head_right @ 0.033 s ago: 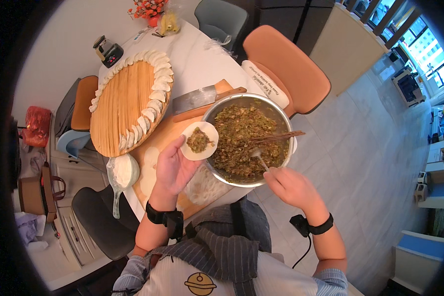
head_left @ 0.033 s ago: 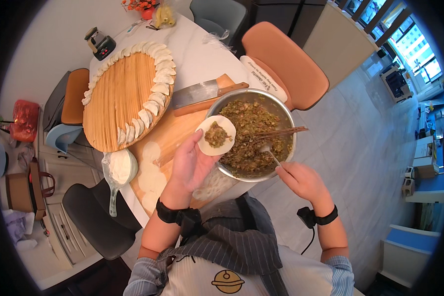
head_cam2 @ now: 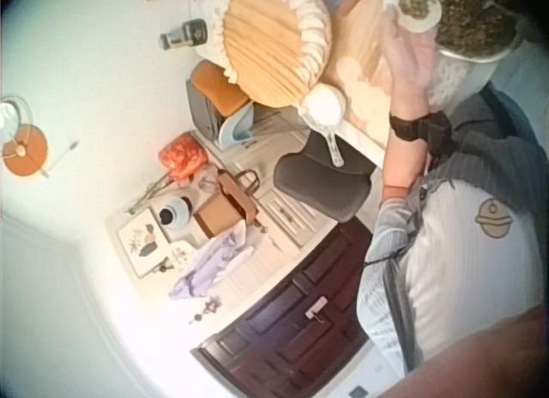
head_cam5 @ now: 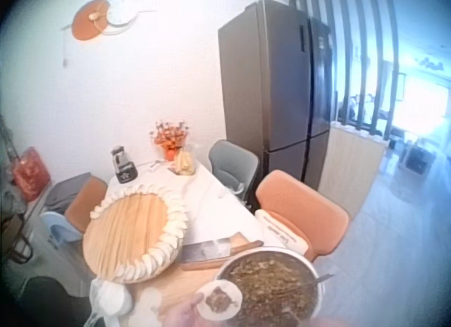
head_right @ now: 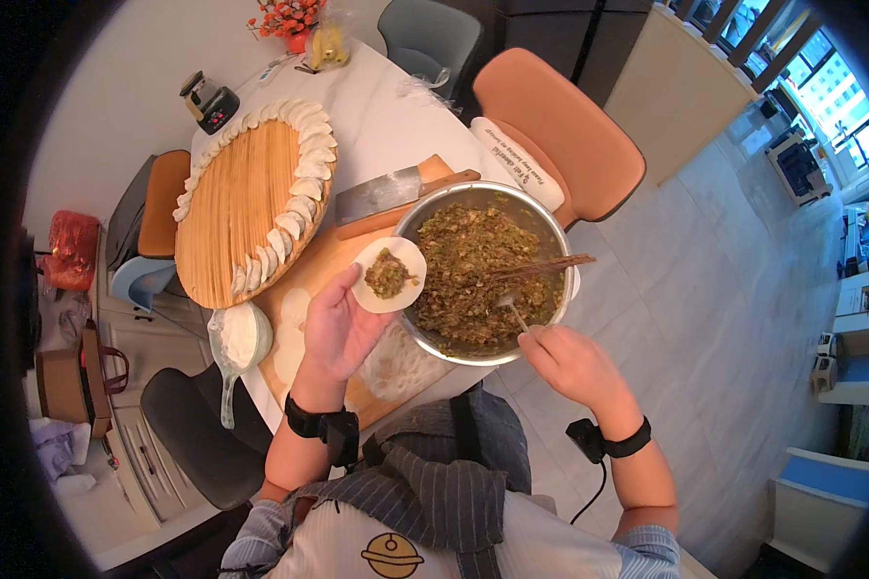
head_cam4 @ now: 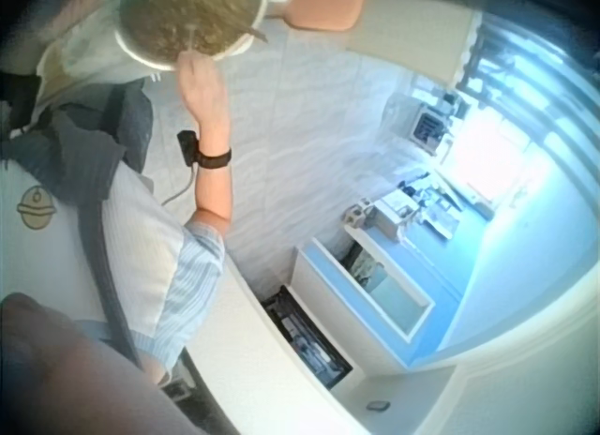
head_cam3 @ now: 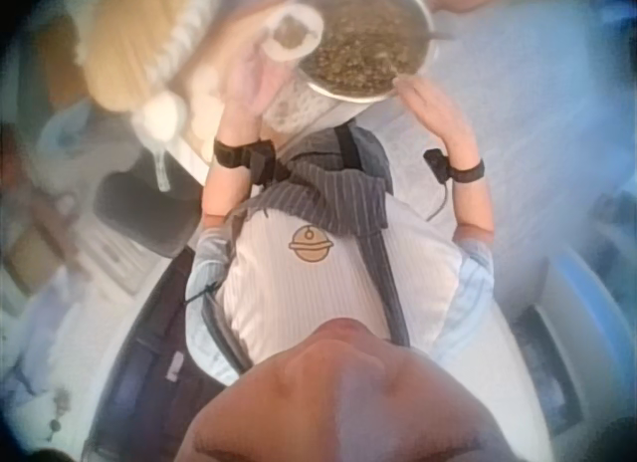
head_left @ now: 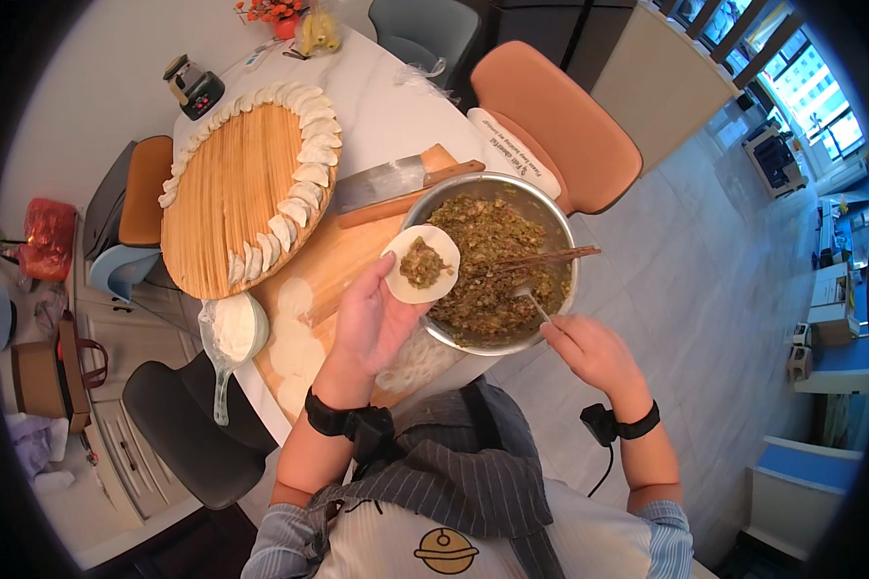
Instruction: The person prepares dumplings by using a spoon to place a meat and vegetable mixture onto dough wrappers, pinching the edges closed by hand, and arranging them on a large circular wooden tray.
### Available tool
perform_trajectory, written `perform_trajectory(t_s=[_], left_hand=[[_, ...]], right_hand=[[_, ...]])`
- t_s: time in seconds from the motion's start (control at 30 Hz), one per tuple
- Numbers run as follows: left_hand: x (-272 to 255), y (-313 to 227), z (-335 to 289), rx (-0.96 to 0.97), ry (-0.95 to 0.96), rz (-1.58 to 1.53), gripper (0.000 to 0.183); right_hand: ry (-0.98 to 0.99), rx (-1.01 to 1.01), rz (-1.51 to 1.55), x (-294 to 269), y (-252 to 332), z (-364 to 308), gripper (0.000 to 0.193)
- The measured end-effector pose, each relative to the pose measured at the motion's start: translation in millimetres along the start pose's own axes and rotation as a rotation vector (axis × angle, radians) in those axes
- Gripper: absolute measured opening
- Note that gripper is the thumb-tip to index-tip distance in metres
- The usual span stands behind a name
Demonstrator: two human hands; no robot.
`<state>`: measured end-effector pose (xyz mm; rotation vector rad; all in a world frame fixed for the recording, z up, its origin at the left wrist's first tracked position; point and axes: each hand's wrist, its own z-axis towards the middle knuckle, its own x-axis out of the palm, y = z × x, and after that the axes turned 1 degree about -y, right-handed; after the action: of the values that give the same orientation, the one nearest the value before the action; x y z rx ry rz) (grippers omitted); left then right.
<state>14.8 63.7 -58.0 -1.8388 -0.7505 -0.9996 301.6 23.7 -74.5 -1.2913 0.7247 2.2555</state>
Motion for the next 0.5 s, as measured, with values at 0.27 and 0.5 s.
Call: perform_trajectory(t_s=[0.27,0.5], left_hand=[[-7,9,-6,-0.014,-0.029,0.109,0.043],[-10,15,-18,-0.026,-0.012,0.021,0.044]], right_hand=[[-0.346,0.181,0.155,31,19,-11,0.023],[-0.569,0.316,1.024,19,46,22,0.012]])
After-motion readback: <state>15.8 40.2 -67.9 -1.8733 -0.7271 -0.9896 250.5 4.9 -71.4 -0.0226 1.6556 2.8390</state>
